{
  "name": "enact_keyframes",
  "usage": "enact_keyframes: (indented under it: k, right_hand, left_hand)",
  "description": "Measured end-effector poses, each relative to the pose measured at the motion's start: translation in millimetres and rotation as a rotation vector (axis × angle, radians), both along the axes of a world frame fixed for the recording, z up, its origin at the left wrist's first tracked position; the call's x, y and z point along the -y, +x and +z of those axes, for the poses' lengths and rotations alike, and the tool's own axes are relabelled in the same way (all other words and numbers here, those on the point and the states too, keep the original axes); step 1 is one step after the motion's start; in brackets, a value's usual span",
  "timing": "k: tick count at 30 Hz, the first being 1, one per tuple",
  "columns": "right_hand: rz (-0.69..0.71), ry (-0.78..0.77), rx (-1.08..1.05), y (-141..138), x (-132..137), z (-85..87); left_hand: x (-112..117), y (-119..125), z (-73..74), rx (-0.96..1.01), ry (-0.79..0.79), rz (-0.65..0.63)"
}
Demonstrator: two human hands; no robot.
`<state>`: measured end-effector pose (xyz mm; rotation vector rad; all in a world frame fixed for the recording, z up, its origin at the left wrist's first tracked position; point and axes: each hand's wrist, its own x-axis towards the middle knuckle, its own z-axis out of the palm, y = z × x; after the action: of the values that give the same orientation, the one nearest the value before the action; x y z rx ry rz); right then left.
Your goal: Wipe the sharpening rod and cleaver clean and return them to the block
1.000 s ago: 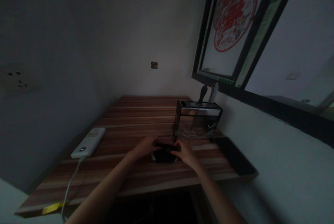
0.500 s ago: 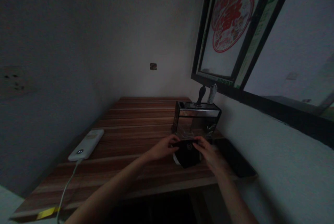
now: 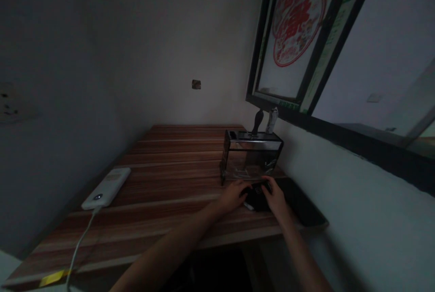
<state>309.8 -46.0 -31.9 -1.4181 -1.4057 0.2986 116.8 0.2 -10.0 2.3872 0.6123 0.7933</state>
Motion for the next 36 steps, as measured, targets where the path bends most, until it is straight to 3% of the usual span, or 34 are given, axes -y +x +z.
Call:
enact_keyframes:
  k: [8, 17, 22, 26, 29, 32, 33, 36]
  right_hand:
    - [-0.129, -0.039, 0.293, -5, 3, 0.7]
    - [-0.183, -0.014, 0.521, -7, 0, -4.3]
    - [-0.254, 0.087, 0.55, -14, 8, 11.5]
    - [-0.227, 0.295, 0.405, -43, 24, 40.9]
    - [-0.038, 0.374, 0.177, -90, 26, 69.6]
    - [0.113, 0.346, -0.193, -151, 0, 91.1]
    - [0.144, 0.322, -0.322, -171, -13, 93.5]
    - [0.181, 0.207, -0.532, -221, -59, 82.7]
  left_hand:
    - [-5, -1, -6.5, -0.022, 0.067, 0.081]
    - [-2, -1, -5.8, -0.066, 0.13, 0.166]
    - [14, -13, 12.7, -0.094, 0.315, 0.133]
    - [33, -43, 39.1, 0.02, 0.383, -0.03]
    - [30, -64, 52.5, 0.325, 0.131, 0.037]
    - [4, -74, 52.6, 0.937, -0.462, 0.263]
    - [-8, -76, 49.4, 1.159, -0.711, 0.29]
    - [-39, -80, 32.4, 1.271, -0.902, 0.339]
